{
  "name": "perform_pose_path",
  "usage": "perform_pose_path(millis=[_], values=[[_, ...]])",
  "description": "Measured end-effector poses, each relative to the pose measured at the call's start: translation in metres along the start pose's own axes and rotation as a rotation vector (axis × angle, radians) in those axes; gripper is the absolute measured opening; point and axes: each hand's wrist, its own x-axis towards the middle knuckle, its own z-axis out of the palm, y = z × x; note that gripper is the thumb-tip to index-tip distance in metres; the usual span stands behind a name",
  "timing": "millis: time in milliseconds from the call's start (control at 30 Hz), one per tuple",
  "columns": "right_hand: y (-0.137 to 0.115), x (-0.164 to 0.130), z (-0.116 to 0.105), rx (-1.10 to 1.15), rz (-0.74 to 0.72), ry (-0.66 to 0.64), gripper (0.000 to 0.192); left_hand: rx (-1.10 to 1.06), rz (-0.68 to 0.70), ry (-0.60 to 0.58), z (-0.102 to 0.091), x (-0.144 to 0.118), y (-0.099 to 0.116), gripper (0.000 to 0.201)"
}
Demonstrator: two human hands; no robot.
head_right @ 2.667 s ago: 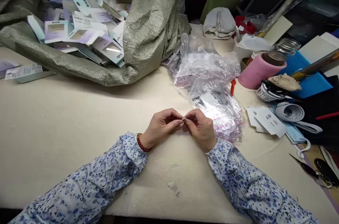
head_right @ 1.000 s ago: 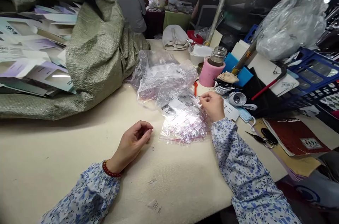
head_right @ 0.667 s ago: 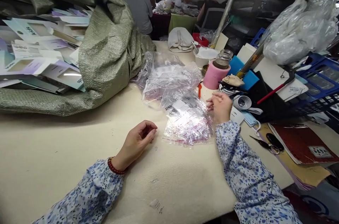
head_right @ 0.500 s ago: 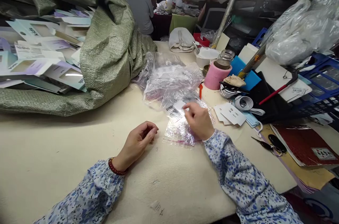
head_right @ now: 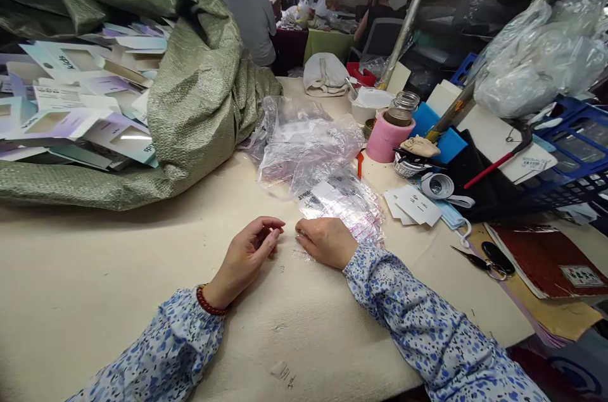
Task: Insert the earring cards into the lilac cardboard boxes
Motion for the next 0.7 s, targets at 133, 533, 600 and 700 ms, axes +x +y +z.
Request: perform_pose_path(millis=[133,533,600,700], values=[[-0.002,0.0,-0.001,0.0,-0.026,-0.015,0.008,-0.017,0.033,0.061,0.0,-0.002,-0.002,0.03],[-0.001,0.0,0.004,-0.036,-0.191,0.137,0.023,-0.43,0.002,-0.049,-0.021,0.027,-0.002,0.051],[-0.001,0.0,0.003,-0.035,-0.218,0.198,0.024,-0.47,0.011,0.104,-0.022,0.03,-0.01,0.054],[-0.001,0.001,0.001,-0.032,-0.229,0.265,0.021,-0.399,0.067,0.444,-0.022,0.032,-0.021,0.058]])
